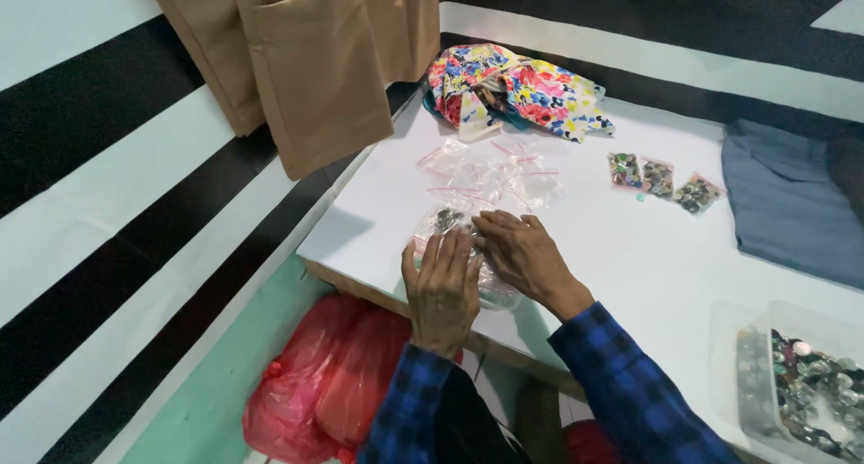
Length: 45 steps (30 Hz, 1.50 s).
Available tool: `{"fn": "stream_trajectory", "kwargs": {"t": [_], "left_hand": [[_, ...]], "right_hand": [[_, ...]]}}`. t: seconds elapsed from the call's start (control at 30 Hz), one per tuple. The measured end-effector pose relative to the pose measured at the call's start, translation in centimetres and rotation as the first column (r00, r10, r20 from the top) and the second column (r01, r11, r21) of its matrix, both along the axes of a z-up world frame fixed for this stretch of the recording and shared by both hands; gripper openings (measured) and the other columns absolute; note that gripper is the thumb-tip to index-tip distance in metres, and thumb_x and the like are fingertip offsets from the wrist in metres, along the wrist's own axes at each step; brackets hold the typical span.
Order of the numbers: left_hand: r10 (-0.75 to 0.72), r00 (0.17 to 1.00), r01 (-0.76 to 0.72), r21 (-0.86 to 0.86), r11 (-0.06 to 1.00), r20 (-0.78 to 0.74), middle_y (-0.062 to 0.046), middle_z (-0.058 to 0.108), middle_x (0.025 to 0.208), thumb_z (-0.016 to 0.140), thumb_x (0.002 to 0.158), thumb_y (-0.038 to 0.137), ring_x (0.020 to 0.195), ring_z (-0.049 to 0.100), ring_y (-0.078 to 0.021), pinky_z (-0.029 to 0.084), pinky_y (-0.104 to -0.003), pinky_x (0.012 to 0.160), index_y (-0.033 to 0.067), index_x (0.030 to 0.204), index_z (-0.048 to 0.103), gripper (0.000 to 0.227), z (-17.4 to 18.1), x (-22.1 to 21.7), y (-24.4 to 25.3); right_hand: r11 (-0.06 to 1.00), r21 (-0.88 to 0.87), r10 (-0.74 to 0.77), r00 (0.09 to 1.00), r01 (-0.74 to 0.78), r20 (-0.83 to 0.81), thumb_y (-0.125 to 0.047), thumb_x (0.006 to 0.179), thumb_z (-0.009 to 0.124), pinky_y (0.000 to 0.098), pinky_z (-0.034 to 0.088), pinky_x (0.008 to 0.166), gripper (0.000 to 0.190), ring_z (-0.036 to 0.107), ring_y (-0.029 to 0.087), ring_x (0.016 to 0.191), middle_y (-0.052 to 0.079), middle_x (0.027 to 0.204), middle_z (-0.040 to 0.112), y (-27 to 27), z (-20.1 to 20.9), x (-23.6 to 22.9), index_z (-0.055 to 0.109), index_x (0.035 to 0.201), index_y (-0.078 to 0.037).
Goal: Sorting small black buttons from a container of mixed parts and placing them on a table
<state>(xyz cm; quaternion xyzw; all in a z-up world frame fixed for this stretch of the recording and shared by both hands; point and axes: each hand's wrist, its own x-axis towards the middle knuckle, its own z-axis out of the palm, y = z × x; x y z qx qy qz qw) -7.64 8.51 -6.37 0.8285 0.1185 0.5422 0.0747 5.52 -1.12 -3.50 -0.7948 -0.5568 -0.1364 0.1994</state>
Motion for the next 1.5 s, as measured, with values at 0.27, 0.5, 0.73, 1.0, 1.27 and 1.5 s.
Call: {"fn": "stream_trajectory", "kwargs": {"t": [0.27, 0.5, 0.73, 1.0, 1.27, 1.5], "left_hand": [[0.03, 0.982, -0.031, -0.002, 1.0, -0.188, -0.012, 0.071, 0.121, 0.055, 0.103, 0.032, 0.119, 0.065, -0.0362, 0.032, -0.064, 0.111, 0.0097, 0.126, 0.067, 0.034, -3.4, 0.7, 0.6], [0.047, 0.966, -0.039, 0.039, 0.998, -0.255, -0.01, 0.07, 0.122, 0.059, 0.099, 0.032, 0.118, 0.065, -0.0356, 0.035, -0.064, 0.109, 0.0131, 0.127, 0.066, 0.034, -2.7, 0.4, 0.7], [-0.017, 0.965, 0.032, 0.054, 0.998, -0.261, -0.015, 0.068, 0.128, 0.064, 0.098, 0.036, 0.123, 0.062, -0.0384, 0.037, -0.062, 0.109, 0.0127, 0.128, 0.066, 0.039, -2.8, 0.5, 1.1], [-0.016, 0.961, 0.036, 0.07, 0.997, -0.275, -0.019, 0.061, 0.145, 0.061, 0.103, 0.026, 0.135, 0.056, -0.0407, 0.039, -0.06, 0.11, 0.0082, 0.139, 0.062, 0.041, -2.7, -0.1, 0.9], [-0.208, 0.978, 0.207, 0.063, 0.976, 0.002, -0.022, 0.062, 0.138, 0.061, 0.106, 0.013, 0.132, 0.058, -0.0439, 0.041, -0.059, 0.114, 0.0016, 0.126, 0.065, 0.023, 2.4, -0.1, -4.9], [-0.692, 0.721, 0.693, -0.04, 0.72, 0.037, -0.015, 0.071, 0.115, 0.068, 0.096, 0.005, 0.109, 0.069, -0.0346, 0.056, -0.046, 0.095, 0.0011, 0.103, 0.069, 0.008, 5.3, 2.3, -16.3]], "right_hand": [[0.997, -0.071, -0.041, 0.999, 0.039, -0.026, -0.032, 0.103, 0.048, 0.0495, 0.04, 0.108, 0.037, 0.059, 0.032, 0.131, 0.011, 0.135, 0.066, 0.0, -3.1, 0.7, 0.059, 0.138, -0.025], [1.0, -0.01, 0.004, 0.998, -0.005, -0.061, -0.034, 0.105, 0.047, 0.0557, 0.039, 0.107, 0.036, 0.062, 0.037, 0.126, 0.015, 0.131, 0.068, -0.4, -1.8, 0.4, 0.062, 0.133, -0.018], [0.998, 0.007, -0.061, 0.998, 0.061, -0.019, -0.035, 0.104, 0.046, 0.0599, 0.037, 0.107, 0.041, 0.059, 0.035, 0.131, 0.012, 0.139, 0.064, -0.2, -2.7, 0.9, 0.054, 0.141, -0.02], [0.999, 0.04, -0.009, 0.996, 0.006, 0.087, -0.037, 0.107, 0.04, 0.058, 0.043, 0.095, 0.046, 0.054, 0.032, 0.131, 0.012, 0.146, 0.054, -0.5, -2.6, 1.1, 0.045, 0.145, -0.013], [0.977, 0.206, -0.053, 0.998, 0.048, 0.02, -0.024, 0.103, 0.053, 0.0497, 0.046, 0.079, 0.02, 0.061, 0.035, 0.101, 0.017, 0.114, 0.061, -7.0, 3.6, 0.6, 0.055, 0.112, -0.007], [0.933, -0.248, -0.312, 0.928, 0.26, -0.202, -0.03, 0.099, 0.059, 0.047, 0.049, 0.066, 0.021, 0.069, 0.032, 0.087, 0.009, 0.092, 0.074, -24.4, 9.3, 2.6, 0.069, 0.098, -0.012]]}}
